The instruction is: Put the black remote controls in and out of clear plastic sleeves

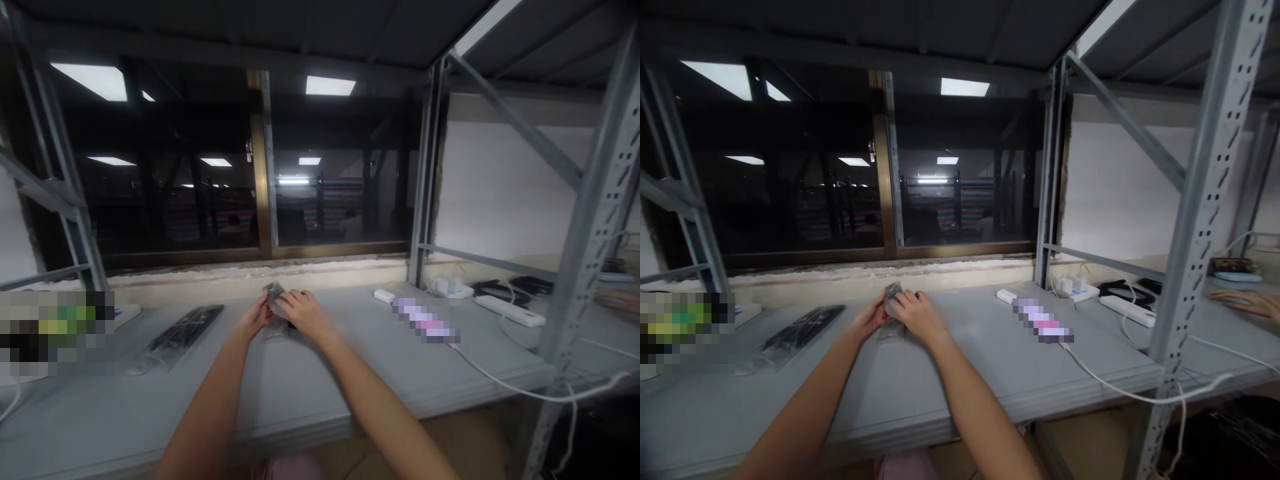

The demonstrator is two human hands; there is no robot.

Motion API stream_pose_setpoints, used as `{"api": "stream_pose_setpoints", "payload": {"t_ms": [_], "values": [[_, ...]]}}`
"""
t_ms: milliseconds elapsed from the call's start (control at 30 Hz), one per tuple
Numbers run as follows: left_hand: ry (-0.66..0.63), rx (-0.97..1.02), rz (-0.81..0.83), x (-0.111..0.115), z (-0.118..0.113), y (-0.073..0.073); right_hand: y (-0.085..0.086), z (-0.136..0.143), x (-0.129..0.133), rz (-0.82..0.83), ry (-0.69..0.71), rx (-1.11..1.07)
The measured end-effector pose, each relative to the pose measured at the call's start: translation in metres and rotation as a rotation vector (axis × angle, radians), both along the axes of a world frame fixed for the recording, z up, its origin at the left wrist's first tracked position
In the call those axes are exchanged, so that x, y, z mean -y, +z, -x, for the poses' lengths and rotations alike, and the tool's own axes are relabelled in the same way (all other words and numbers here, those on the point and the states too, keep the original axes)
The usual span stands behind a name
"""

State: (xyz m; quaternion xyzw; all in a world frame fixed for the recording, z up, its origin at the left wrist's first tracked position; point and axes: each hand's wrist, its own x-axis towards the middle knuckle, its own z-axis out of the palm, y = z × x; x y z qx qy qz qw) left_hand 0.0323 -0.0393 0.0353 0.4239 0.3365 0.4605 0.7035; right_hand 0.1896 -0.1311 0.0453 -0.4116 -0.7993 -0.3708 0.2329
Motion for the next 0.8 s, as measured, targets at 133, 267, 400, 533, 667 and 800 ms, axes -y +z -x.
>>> {"api": "stream_pose_setpoints", "payload": {"t_ms": [133,267,400,533,667,800], "values": [[-0.008,-0.127,0.064,0.004,-0.006,0.004,-0.001,-0.001,-0.002,0.021,-0.048,-0.017],[0.051,-0.119,0.065,0.003,-0.007,0.004,-0.004,-0.004,-0.007,0.002,-0.025,0.028],[0.142,-0.023,0.031,-0.001,-0.002,0.002,-0.007,-0.003,-0.01,-0.052,0.008,0.015],[0.126,0.035,0.011,-0.001,-0.005,0.001,-0.008,-0.003,-0.01,-0.112,0.013,-0.031],[0.091,0.045,-0.006,0.001,-0.015,0.004,-0.008,-0.003,-0.01,-0.173,0.029,-0.022],[0.083,0.046,-0.029,-0.001,-0.016,0.007,-0.009,-0.005,-0.012,-0.195,0.058,0.027]]}}
